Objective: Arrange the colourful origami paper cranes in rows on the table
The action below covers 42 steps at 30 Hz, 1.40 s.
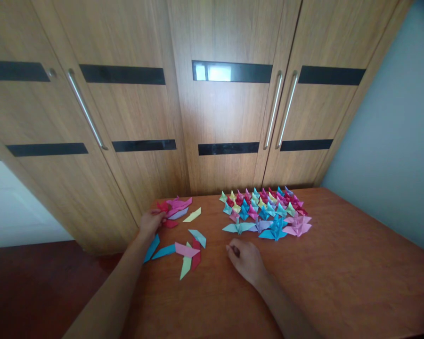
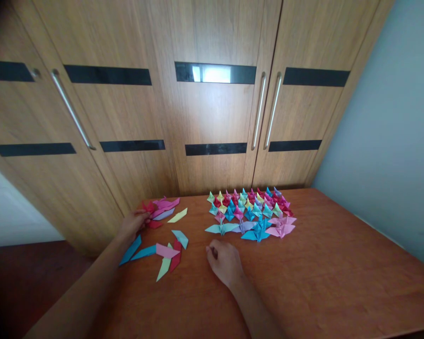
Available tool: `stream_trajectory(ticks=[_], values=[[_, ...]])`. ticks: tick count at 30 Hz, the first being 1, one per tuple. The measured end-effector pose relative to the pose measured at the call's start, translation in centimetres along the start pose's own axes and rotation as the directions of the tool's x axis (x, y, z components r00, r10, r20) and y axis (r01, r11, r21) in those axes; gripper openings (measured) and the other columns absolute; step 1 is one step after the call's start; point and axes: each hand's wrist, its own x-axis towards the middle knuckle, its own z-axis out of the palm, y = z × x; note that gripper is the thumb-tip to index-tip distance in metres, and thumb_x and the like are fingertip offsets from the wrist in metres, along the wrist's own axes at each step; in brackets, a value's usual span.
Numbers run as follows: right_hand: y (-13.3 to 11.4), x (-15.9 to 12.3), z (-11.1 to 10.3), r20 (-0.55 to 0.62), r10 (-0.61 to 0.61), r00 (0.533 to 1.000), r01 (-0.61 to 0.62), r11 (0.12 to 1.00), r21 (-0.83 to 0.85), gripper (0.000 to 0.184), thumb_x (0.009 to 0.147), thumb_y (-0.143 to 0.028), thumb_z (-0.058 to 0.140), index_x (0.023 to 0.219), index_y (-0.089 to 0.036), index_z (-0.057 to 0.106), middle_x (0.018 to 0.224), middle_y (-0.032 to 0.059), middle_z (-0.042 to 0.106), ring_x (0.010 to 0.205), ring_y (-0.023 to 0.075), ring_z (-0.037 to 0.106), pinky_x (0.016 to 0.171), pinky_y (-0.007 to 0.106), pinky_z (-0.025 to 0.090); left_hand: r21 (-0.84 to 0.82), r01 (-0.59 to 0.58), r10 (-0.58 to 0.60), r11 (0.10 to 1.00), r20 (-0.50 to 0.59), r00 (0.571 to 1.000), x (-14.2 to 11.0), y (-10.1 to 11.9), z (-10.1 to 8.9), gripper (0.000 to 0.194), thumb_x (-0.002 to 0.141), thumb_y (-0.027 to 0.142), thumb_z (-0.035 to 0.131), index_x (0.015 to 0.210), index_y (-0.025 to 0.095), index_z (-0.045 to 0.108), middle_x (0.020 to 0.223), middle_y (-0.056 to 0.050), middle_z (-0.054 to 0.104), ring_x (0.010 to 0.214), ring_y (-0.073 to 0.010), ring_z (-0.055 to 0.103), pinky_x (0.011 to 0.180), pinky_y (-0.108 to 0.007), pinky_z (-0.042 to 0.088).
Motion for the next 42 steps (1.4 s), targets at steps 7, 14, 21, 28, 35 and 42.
stream_trajectory(ticks=[7, 14, 21, 28, 35, 42], values=[[0.2, -0.1, 0.1, -0.016, 0.002, 1.0, -0.001, 0.999, 0.032, 0.024, 0.085, -0.03, 0.045, 0.065, -0.02, 0.054, 0.057, -0.0021, 0.057, 0.053, 0.0105, 0.05, 0.052, 0.022, 0.024, -0.115, -0.085, 0.086, 0.99, 0.005, 0.996, -1.9, 1.4, -0.1, 0.041, 0.061, 0.03, 0.071, 0.096, 0.013, 0.058, 0.072, -0.004, 0.067, 0.063, -0.0151, 0.062, 0.056, -0.024, 0.046], [0.2, 0.1, -0.1, -0.04, 0.007, 0.999, -0.001, 0.985, 0.17, 0.024, 0.085, -0.031, 0.046, 0.066, -0.02, 0.055, 0.056, -0.0024, 0.054, 0.053, 0.0112, 0.05, 0.052, 0.022, 0.028, -0.122, -0.231, 0.252, 0.965, 0.194, 0.948, -7.9, 3.6, 1.9, 0.025, 0.065, 0.035, 0.067, 0.081, 0.016, 0.064, 0.076, -0.004, 0.068, 0.069, -0.0176, 0.062, 0.062, -0.025, 0.045], [0.1, 0.0, -1.2, -0.051, 0.051, 0.997, -0.023, 0.892, 0.451, 0.029, 0.086, -0.038, 0.046, 0.069, -0.019, 0.058, 0.061, -0.001, 0.057, 0.057, 0.0125, 0.051, 0.055, 0.022, 0.035, -0.172, -0.352, 0.391, 0.92, 0.482, 0.784, -16.9, 4.7, 7.9, 0.015, 0.079, 0.027, 0.055, 0.087, 0.019, 0.063, 0.083, -0.003, 0.067, 0.078, -0.0176, 0.061, 0.072, -0.027, 0.046], [0.2, 0.4, -1.3, 0.023, 0.141, 0.99, -0.115, 0.691, 0.713, 0.033, 0.082, -0.048, 0.051, 0.072, -0.018, 0.061, 0.063, -0.0011, 0.055, 0.057, 0.0121, 0.047, 0.052, 0.022, 0.035, -0.145, -0.444, 0.438, 0.884, 0.583, 0.684, -21.1, 4.3, 9.4, 0.026, 0.077, 0.014, 0.051, 0.094, 0.024, 0.068, 0.085, -0.002, 0.068, 0.077, -0.0172, 0.06, 0.072, -0.026, 0.045], [0.2, 0.3, -1.7, 0.051, 0.214, 0.976, -0.163, 0.549, 0.82, 0.027, 0.077, -0.045, 0.059, 0.073, -0.019, 0.061, 0.061, -0.0019, 0.054, 0.054, 0.0107, 0.044, 0.05, 0.022, 0.034, -0.166, -0.419, 0.414, 0.893, 0.67, 0.617, -20.8, 3.8, 8.9, 0.027, 0.075, 0.012, 0.049, 0.08, 0.024, 0.073, 0.076, -0.003, 0.069, 0.071, -0.0178, 0.06, 0.066, -0.026, 0.043], [0.1, 0.2, -1.7, 0.093, 0.227, 0.969, -0.202, 0.522, 0.829, 0.029, 0.077, -0.047, 0.059, 0.072, -0.019, 0.058, 0.056, -0.0019, 0.056, 0.05, 0.0108, 0.046, 0.046, 0.021, 0.031, -0.264, -0.15, 0.274, 0.953, 0.534, 0.8, -18.7, 4.0, 7.7, 0.023, 0.078, 0.031, 0.059, 0.097, 0.019, 0.064, 0.092, -0.007, 0.069, 0.083, -0.0195, 0.062, 0.077, -0.029, 0.046]])
